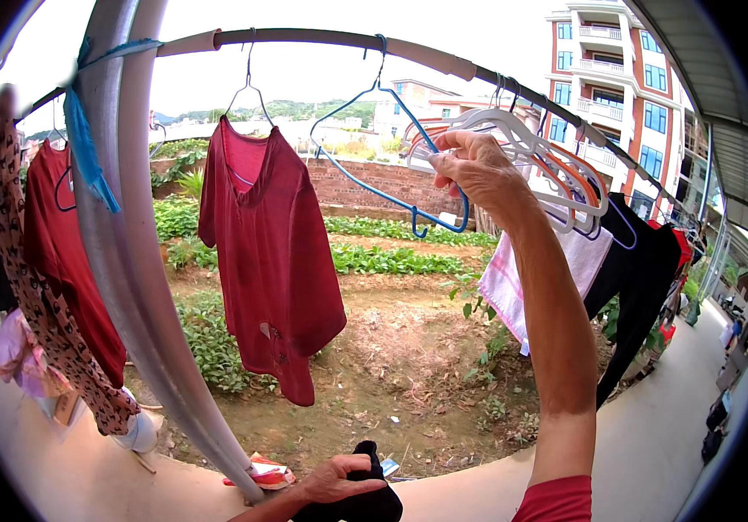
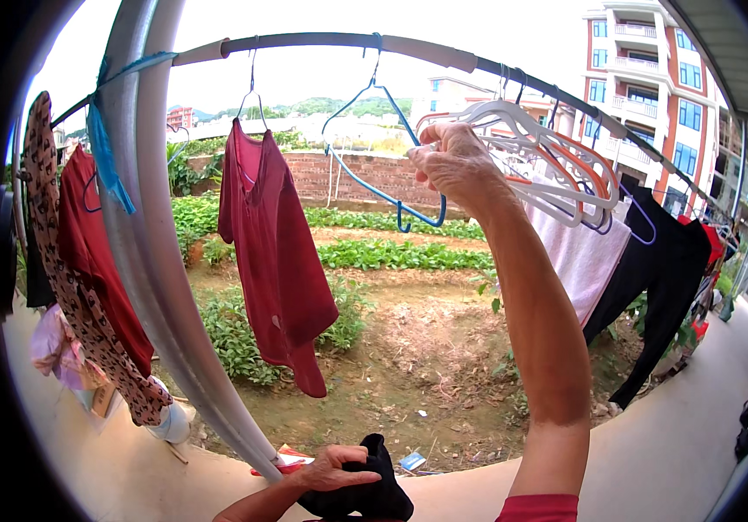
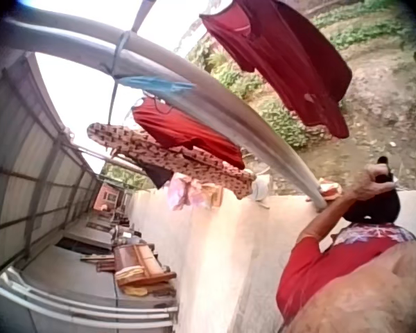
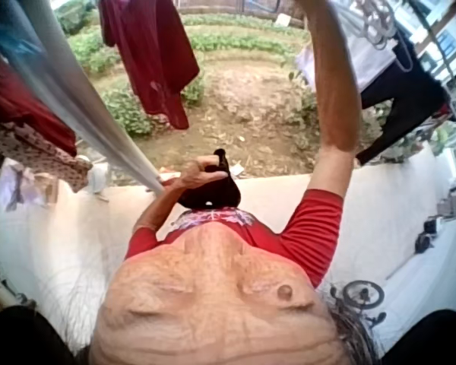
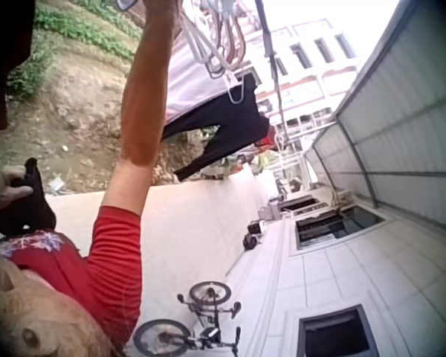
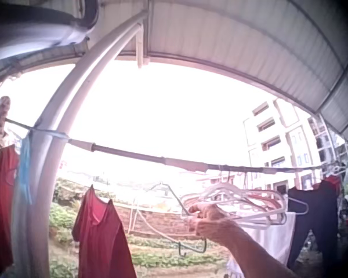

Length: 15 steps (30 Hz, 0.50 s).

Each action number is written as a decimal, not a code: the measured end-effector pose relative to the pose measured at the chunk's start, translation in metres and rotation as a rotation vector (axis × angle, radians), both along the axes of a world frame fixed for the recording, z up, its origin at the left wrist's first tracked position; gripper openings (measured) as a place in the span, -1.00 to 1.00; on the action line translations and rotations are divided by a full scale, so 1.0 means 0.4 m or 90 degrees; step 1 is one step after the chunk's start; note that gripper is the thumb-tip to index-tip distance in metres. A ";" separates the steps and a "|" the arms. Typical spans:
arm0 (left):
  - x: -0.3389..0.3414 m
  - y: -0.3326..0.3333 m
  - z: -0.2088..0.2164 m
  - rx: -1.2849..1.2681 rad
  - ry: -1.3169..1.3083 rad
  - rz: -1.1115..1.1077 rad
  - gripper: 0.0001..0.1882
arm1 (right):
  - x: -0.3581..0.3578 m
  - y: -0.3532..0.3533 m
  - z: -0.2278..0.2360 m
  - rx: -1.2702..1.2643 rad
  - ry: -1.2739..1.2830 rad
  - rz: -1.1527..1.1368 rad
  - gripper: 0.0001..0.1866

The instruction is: The person takes wet clothes from a pink basin, places them on hangers, and hangs them on a clothesline. The person handles a maroon t-shirt, a red t-shirt, black pants, and a white and pink shirt, placing each on a hanger and hanging it on the line.

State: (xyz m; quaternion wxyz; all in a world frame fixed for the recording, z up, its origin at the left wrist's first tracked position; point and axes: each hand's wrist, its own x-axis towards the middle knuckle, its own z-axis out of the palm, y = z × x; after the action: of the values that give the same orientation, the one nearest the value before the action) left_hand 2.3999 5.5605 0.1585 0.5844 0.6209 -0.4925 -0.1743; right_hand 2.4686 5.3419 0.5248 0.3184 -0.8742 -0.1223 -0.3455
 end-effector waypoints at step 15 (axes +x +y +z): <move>0.038 0.130 -0.041 0.031 -0.013 0.019 -0.71 | 0.103 0.061 0.030 0.082 -0.253 -0.009 -0.77</move>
State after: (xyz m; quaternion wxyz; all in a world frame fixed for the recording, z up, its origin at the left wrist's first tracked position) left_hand 2.4149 5.6125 0.1420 0.5666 0.6438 -0.4850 -0.1712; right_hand 2.5097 5.3664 0.5369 0.3406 -0.7674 -0.1541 -0.5209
